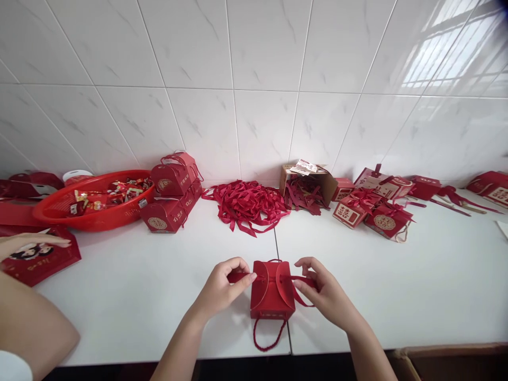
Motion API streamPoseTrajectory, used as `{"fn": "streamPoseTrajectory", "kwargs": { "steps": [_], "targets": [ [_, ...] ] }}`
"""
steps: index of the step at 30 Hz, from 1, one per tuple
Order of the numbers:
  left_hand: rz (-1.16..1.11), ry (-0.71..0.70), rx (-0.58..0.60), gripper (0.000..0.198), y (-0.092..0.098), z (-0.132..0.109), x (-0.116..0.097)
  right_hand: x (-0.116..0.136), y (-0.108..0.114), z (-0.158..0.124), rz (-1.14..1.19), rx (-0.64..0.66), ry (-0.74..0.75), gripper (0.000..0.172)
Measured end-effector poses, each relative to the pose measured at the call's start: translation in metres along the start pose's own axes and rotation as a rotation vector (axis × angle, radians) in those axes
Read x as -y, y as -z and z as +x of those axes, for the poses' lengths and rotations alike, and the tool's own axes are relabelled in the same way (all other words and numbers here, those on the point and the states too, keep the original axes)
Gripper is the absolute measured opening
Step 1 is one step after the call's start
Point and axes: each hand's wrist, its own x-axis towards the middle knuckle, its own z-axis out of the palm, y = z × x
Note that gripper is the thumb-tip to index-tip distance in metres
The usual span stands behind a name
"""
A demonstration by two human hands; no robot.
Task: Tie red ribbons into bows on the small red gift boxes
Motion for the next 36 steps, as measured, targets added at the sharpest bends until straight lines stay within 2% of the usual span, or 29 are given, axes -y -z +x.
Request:
{"fn": "streamPoseTrajectory", "kwargs": {
  "steps": [4, 10, 15, 17, 22, 26, 32, 36],
  "targets": [
    [0.035, -0.011, -0.011, 0.025, 0.002, -0.001, -0.002, 0.008, 0.007, 0.000, -0.155, 0.026, 0.088, 0.021],
    [0.028, 0.000, -0.020, 0.029, 0.003, -0.002, -0.002, 0.012, 0.008, 0.003, -0.083, 0.098, -0.002, 0.029],
    [-0.004, 0.051, -0.041, 0.030, 0.000, 0.001, 0.006, 0.012, 0.010, 0.006, -0.089, 0.178, 0.031, 0.020],
    [-0.017, 0.068, -0.038, 0.031, -0.001, 0.001, 0.010, 0.011, 0.010, 0.007, -0.113, 0.200, 0.010, 0.022],
    [-0.098, 0.088, -0.032, 0.033, -0.003, 0.000, 0.007, 0.009, 0.006, 0.008, -0.109, 0.177, -0.047, 0.041],
    [-0.227, 0.106, -0.041, 0.031, -0.004, -0.002, 0.000, 0.011, 0.003, 0.009, -0.082, 0.136, -0.108, 0.049],
    [-0.263, 0.168, -0.052, 0.033, -0.005, 0.000, 0.002, 0.013, 0.007, 0.010, -0.092, 0.169, -0.080, 0.037],
    [-0.290, 0.198, -0.029, 0.034, -0.007, 0.002, 0.005, 0.010, 0.007, 0.010, -0.100, 0.134, -0.095, 0.044]
  ]
}}
